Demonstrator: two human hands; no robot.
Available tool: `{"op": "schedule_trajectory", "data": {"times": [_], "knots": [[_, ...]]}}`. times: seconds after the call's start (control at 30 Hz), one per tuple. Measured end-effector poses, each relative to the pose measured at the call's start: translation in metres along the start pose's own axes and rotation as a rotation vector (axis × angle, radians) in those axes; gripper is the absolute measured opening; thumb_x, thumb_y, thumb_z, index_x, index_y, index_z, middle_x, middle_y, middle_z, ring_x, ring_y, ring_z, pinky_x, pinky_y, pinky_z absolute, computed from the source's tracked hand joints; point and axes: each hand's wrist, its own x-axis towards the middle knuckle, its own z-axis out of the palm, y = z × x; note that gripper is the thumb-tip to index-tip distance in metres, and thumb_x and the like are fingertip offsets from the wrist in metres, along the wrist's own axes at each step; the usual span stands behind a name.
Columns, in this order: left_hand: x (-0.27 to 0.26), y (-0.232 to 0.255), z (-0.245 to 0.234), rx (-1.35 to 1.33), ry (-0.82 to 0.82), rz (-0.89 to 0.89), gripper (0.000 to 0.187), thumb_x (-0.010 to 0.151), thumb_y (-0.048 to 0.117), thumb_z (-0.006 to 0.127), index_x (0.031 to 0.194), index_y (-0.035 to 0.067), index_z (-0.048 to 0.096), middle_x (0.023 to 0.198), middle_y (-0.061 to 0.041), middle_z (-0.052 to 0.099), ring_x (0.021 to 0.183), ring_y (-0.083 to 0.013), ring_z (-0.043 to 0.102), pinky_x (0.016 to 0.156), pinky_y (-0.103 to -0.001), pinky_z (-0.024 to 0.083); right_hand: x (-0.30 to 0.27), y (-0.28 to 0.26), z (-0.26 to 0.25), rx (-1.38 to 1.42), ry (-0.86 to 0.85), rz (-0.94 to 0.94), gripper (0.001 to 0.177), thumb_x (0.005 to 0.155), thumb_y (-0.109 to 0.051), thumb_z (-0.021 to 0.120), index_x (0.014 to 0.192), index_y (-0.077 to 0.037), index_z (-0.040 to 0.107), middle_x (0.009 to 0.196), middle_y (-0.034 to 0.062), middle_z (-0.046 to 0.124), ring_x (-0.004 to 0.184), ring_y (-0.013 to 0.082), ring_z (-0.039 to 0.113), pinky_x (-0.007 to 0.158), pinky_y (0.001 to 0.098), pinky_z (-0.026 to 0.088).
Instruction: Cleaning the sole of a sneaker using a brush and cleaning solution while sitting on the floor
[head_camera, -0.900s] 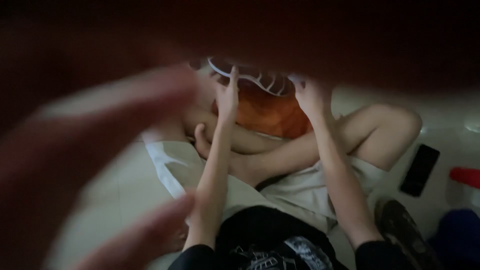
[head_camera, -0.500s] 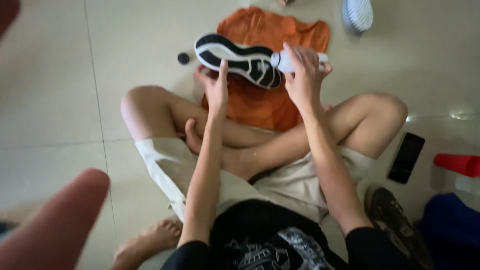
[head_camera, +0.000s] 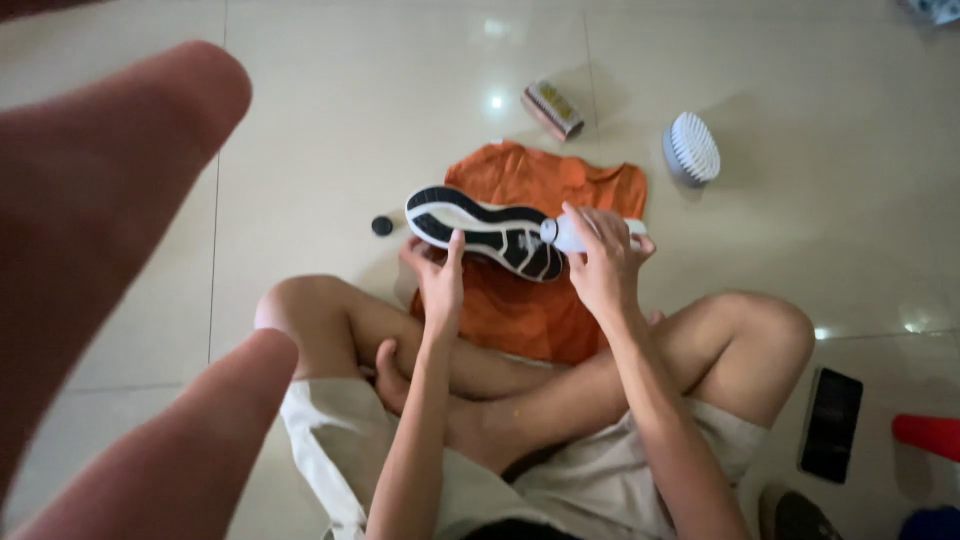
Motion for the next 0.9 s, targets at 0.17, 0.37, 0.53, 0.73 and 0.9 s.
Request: {"op": "schedule_trajectory", "data": {"times": [0.17,0.37,0.53,0.73,0.9], "knots": [[-0.014,0.019,0.004,-0.016,0.001,0.002,0.082,0.093,0.040,0.080,0.145,0.009,0.024,0.130,-0.021,0.049,0.116,-0.0317,0.059,0.092,-0.048,0.057,0.001,0.000,0.000,-0.035,0.016,0.009,0.074,0.081,-0.007,0.079,0.147,-0.034,0.057,0.129,-0.0047,0.063,0.127,0.0228,0.054,0.092,0.0628,0.033],[-0.012,0.019,0.001,-0.010,-0.003,-0.046,0.083,0.092,0.044,0.079,0.146,0.012,0.025,0.132,-0.021,0.051,0.116,-0.0327,0.062,0.094,-0.047,0.057,0.001,-0.005,-0.001,-0.040,0.010,0.030,0.075,0.079,-0.007,0.079,0.146,-0.036,0.057,0.129,-0.0035,0.064,0.126,0.0230,0.055,0.092,0.0631,0.035],[-0.018,0.030,0.003,0.021,0.033,-0.036,0.083,0.091,0.042,0.079,0.146,0.010,0.026,0.133,-0.023,0.051,0.114,-0.0348,0.063,0.094,-0.047,0.057,0.004,-0.001,0.004,-0.044,0.015,0.027,0.078,0.077,-0.008,0.080,0.146,-0.037,0.056,0.129,-0.0055,0.064,0.126,0.0213,0.055,0.093,0.0634,0.035],[-0.018,0.027,0.005,-0.002,0.054,-0.001,0.084,0.088,0.037,0.083,0.145,0.008,0.028,0.130,-0.020,0.053,0.115,-0.0319,0.061,0.099,-0.045,0.054,0.004,0.002,0.008,-0.049,-0.014,0.062,0.076,0.077,-0.011,0.079,0.145,-0.039,0.056,0.130,-0.0095,0.063,0.127,0.0188,0.054,0.095,0.0639,0.037],[-0.006,0.005,0.004,-0.004,-0.033,0.297,0.078,0.098,0.026,0.077,0.148,-0.009,0.030,0.149,-0.034,0.038,0.146,-0.0386,0.035,0.124,-0.052,0.023,0.004,-0.003,-0.005,0.036,0.058,-0.015,0.064,0.080,0.000,0.076,0.139,-0.022,0.064,0.127,0.0097,0.067,0.123,0.0352,0.059,0.084,0.0683,0.042]]}}
